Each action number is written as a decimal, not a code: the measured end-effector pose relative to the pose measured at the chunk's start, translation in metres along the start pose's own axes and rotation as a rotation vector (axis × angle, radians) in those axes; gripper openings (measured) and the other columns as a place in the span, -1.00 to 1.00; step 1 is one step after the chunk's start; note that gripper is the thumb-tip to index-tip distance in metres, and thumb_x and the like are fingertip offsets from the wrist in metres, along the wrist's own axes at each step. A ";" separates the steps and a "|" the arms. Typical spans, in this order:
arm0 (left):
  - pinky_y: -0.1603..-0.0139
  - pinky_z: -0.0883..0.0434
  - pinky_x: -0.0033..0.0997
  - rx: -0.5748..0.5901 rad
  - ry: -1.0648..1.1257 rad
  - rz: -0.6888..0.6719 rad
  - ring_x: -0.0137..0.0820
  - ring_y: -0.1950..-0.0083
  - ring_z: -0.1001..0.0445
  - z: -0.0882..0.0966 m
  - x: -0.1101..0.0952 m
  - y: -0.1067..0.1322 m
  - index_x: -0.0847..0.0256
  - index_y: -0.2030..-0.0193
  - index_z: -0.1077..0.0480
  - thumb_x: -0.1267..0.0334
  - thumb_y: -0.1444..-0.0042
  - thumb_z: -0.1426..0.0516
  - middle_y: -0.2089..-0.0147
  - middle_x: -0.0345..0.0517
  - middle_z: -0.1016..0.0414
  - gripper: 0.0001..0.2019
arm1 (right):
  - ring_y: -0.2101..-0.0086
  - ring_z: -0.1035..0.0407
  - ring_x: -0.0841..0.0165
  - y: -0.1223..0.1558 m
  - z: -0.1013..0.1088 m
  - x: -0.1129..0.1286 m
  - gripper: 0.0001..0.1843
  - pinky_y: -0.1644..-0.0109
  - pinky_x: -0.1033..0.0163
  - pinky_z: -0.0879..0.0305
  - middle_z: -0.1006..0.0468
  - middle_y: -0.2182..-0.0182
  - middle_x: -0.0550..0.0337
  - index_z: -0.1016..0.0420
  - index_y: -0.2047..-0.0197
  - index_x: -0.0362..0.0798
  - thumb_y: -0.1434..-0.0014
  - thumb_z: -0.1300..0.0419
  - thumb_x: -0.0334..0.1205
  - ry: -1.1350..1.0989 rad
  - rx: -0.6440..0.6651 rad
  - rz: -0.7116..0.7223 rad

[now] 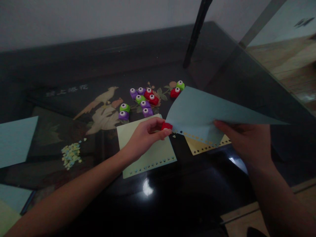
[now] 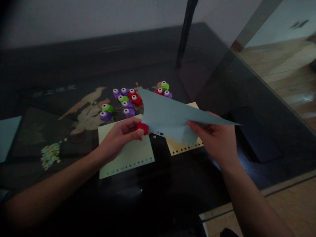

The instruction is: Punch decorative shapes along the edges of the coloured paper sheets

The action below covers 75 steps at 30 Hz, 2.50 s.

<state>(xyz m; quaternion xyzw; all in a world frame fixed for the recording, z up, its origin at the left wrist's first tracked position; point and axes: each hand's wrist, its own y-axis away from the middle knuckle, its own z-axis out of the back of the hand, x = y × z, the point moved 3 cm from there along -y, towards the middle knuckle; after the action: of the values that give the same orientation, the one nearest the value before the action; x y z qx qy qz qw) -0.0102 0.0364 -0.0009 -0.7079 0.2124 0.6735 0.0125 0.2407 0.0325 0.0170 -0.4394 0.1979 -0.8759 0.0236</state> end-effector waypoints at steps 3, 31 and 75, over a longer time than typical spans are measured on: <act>0.27 -0.36 -0.47 0.004 0.009 -0.008 -0.46 0.31 -0.41 0.000 0.000 0.000 0.25 0.27 -0.43 0.26 0.01 -0.25 0.27 -0.13 -0.51 -0.83 | 0.50 -0.48 0.35 0.000 0.001 0.001 -0.91 0.41 0.26 -0.41 -0.60 0.52 0.35 -0.58 0.45 0.08 0.10 -0.38 -0.26 -0.011 0.001 0.011; -0.03 -0.44 -0.26 -0.025 0.046 -0.064 -0.33 0.12 -0.58 0.001 0.007 -0.002 0.29 0.17 -0.51 0.26 0.02 -0.27 0.16 -0.05 -0.63 -0.75 | 0.53 -0.45 0.31 0.002 0.008 -0.004 -0.86 0.34 0.16 -0.37 -0.56 0.61 0.32 -0.53 0.57 0.06 0.14 -0.41 -0.18 0.117 -0.052 0.042; 0.00 -0.47 -0.22 0.099 -0.296 -0.079 -0.34 0.06 -0.52 0.000 0.002 0.002 0.23 -0.12 -0.38 0.32 -0.01 -0.23 -0.06 0.04 -0.49 -0.53 | 0.48 -0.45 0.27 -0.002 0.024 -0.019 -0.78 0.25 0.09 -0.35 -0.57 0.57 0.25 -0.53 0.56 -0.02 0.12 -0.39 -0.07 0.127 -0.143 -0.147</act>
<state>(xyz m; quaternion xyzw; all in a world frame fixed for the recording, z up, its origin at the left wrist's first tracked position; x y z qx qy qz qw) -0.0106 0.0344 -0.0021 -0.6072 0.2131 0.7582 0.1049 0.2712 0.0309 0.0158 -0.3968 0.2282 -0.8850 -0.0845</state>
